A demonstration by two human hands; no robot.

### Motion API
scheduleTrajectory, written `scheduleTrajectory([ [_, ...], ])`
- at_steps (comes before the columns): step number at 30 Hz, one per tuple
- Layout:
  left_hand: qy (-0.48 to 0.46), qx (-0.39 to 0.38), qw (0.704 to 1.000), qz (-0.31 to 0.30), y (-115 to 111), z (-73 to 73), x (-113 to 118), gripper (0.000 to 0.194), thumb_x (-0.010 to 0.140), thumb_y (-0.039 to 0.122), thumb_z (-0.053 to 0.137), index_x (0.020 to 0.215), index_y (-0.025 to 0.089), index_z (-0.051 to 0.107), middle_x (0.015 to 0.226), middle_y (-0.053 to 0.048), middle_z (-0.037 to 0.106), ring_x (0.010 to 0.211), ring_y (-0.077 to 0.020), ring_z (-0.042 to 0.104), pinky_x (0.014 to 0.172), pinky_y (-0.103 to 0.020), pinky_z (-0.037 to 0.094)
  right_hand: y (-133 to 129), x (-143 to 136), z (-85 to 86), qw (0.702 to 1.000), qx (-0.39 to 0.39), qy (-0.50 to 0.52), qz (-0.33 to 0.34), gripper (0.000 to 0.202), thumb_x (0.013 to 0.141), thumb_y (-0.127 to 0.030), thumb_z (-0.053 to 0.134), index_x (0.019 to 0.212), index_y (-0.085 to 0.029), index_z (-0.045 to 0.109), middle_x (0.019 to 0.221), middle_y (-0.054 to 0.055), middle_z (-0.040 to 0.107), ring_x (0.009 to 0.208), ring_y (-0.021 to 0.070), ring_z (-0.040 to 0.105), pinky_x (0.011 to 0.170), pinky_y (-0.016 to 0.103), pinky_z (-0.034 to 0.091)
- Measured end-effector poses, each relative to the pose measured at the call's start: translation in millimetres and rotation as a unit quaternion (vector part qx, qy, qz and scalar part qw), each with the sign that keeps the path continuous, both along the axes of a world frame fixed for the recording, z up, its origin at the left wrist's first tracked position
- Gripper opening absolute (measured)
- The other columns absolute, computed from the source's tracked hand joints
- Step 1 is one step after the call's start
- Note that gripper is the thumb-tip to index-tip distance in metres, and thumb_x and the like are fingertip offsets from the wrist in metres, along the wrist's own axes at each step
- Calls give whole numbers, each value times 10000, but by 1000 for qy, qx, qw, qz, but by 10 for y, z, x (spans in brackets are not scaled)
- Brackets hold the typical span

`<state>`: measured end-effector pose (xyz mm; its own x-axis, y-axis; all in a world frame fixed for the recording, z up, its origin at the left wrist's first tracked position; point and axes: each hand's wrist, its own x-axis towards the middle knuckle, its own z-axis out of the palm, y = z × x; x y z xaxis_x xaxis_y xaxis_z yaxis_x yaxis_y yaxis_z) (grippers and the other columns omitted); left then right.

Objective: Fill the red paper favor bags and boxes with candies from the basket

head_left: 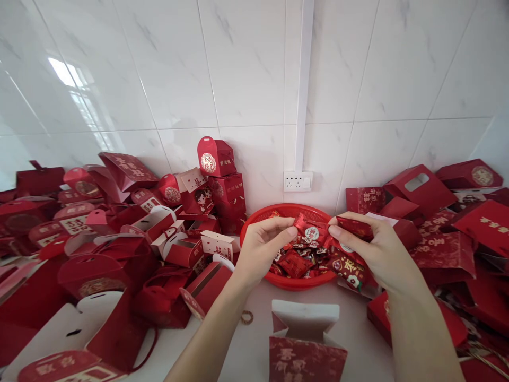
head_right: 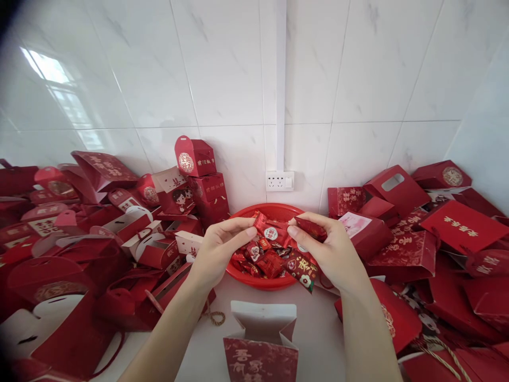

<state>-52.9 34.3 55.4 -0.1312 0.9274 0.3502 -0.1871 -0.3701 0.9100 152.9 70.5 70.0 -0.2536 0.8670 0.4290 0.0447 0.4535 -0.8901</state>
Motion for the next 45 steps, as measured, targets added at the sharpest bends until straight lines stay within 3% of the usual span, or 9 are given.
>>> scheduleTrajectory([
  [13,-19,43,999,10,19,-59,21,254,682,339,890,871,182,826,779,-46,763,714,-146,671,699,-256,572,28,-57,-16,999,-30,24,26,386,681,-532,855,791,-183,735,739,18,673,674,157,590,620,256,489],
  [19,37,111,989,95,45,-70,35,222,768,357,828,915,192,811,913,-57,780,859,-182,696,821,-285,565,28,-41,-40,986,-130,77,72,431,653,-514,882,902,-192,741,855,56,756,744,213,698,705,325,580],
  [23,61,166,976,131,72,-71,19,207,824,382,780,926,204,803,903,-48,767,862,-172,686,820,-264,553,12,-33,-49,975,-180,78,100,465,643,-501,891,948,-179,751,777,63,752,679,216,710,629,318,592],
  [27,53,170,978,111,59,-61,5,257,815,439,781,895,195,794,827,-51,749,727,-158,663,709,-261,551,14,-84,-74,968,-203,93,118,365,694,-478,871,904,-203,758,775,49,759,680,194,719,647,294,605],
  [30,54,184,977,93,34,-48,-7,240,825,425,773,892,195,792,852,-63,749,776,-172,671,758,-274,548,37,-134,-108,963,-211,104,129,409,681,-540,862,900,-214,748,736,51,750,708,228,737,683,338,625],
  [35,94,176,976,85,-12,-11,-52,147,840,340,743,850,205,801,850,-65,739,811,-192,659,783,-298,533,18,-150,-98,963,-217,92,132,441,667,-611,839,803,-210,717,740,78,752,675,245,735,603,344,617],
  [39,147,186,969,74,-33,9,-92,174,887,317,668,872,204,799,894,-84,750,861,-220,668,816,-328,532,-22,-134,-48,971,-185,82,127,472,607,-542,900,879,-191,740,816,81,769,762,257,741,694,360,622],
  [45,163,210,963,48,-31,-1,-104,111,818,221,768,923,192,786,932,-78,753,880,-197,673,822,-297,536,-20,-113,-49,974,-167,93,120,444,585,-408,941,905,-177,737,930,67,770,741,186,699,659,274,574],
])
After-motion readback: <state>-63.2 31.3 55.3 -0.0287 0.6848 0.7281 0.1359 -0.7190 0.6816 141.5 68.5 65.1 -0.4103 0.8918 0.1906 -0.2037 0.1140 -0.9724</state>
